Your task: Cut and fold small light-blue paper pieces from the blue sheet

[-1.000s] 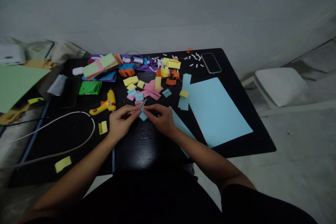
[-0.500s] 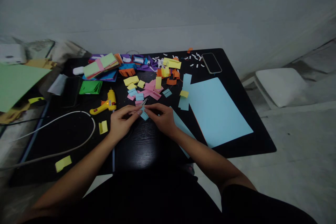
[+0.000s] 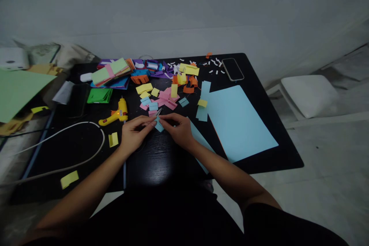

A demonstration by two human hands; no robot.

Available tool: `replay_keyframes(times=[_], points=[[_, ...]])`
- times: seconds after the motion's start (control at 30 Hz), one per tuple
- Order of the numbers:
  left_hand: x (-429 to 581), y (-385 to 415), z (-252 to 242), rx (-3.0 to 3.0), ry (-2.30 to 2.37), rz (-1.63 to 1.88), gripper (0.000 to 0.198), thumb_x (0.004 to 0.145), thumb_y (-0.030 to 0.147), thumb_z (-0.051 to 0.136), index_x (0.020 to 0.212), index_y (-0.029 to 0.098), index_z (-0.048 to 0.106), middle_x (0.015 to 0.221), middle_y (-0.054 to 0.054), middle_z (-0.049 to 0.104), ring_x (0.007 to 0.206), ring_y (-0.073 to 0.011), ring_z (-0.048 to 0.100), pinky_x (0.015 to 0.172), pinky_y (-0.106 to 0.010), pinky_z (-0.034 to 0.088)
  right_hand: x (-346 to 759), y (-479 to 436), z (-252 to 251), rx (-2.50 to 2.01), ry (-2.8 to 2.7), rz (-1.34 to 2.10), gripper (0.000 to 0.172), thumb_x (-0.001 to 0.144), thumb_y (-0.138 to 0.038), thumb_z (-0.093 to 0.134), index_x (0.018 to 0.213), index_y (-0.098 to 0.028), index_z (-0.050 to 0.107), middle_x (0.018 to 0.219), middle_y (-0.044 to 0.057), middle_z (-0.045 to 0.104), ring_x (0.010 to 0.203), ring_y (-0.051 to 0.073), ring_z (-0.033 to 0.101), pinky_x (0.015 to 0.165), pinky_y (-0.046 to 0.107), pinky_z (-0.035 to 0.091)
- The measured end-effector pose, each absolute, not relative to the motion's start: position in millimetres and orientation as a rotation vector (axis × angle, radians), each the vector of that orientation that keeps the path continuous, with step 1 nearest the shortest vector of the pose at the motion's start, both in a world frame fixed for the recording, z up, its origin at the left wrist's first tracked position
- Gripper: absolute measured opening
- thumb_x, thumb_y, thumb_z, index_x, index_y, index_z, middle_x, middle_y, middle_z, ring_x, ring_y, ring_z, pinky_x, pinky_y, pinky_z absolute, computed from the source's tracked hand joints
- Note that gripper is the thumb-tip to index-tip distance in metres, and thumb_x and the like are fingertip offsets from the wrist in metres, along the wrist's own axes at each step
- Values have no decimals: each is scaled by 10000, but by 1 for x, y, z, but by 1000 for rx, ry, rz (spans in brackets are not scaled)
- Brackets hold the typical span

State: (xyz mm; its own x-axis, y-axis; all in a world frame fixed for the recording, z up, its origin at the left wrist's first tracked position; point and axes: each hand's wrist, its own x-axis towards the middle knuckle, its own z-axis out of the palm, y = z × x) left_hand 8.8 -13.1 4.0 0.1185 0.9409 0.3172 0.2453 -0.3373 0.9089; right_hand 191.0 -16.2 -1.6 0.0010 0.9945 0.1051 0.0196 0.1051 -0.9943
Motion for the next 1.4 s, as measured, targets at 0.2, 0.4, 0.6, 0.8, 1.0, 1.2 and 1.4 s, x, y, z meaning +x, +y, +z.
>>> replay_keyframes(times=[0.2, 0.4, 0.6, 0.8, 1.0, 1.2, 1.4], points=[[3, -10, 3, 1538, 1166, 1195, 277, 909, 366, 706, 1109, 185, 769, 906, -57, 787, 730, -154, 706, 712, -278, 578, 191, -15, -3, -1150, -1251, 1152, 152, 806, -354, 807, 916, -249, 822, 915, 31, 814, 829, 214, 758, 790, 354, 609], [5, -8, 2, 1567, 1130, 1067, 222, 909, 390, 700, 854, 177, 729, 639, 14, 662, 580, -116, 603, 582, -227, 475, 191, -15, -4, -1145, -1285, 1176, 164, 803, -363, 807, 911, -240, 823, 905, 32, 816, 806, 204, 758, 766, 332, 611], [7, -10, 3, 1620, 1158, 1005, 235, 923, 396, 680, 850, 174, 710, 628, 27, 630, 572, -106, 569, 575, -221, 443, 190, -15, -6, -1127, -1318, 1172, 191, 812, -367, 798, 917, -207, 806, 894, 38, 812, 800, 190, 755, 751, 307, 606], [3, -9, 5, 1628, 1204, 1087, 226, 923, 385, 672, 857, 171, 704, 653, 15, 643, 577, -116, 565, 563, -230, 436, 189, -15, -8, -1117, -1340, 1145, 265, 790, -380, 816, 957, -204, 709, 877, 32, 773, 759, 174, 731, 699, 293, 593], [-2, -7, 3, 1615, 1237, 1146, 209, 924, 362, 677, 866, 164, 708, 701, 5, 661, 605, -115, 573, 573, -228, 441, 189, -16, -7, -1090, -1405, 1150, 266, 789, -379, 811, 913, -209, 648, 845, 22, 750, 738, 176, 726, 731, 319, 602], [-3, -8, 2, 1700, 1253, 1162, 191, 936, 339, 669, 863, 168, 717, 736, -8, 679, 642, -127, 596, 609, -241, 463, 190, -16, -4, -1108, -1426, 1107, 234, 805, -382, 802, 880, -214, 658, 842, 26, 758, 729, 179, 720, 710, 320, 590], [-6, -9, 3, 1810, 1273, 1192, 165, 941, 311, 665, 874, 171, 721, 752, -13, 686, 670, -132, 615, 643, -249, 478, 192, -14, -6, -1142, -1425, 1110, 243, 801, -413, 821, 838, -212, 690, 801, 20, 757, 682, 168, 696, 676, 311, 571]])
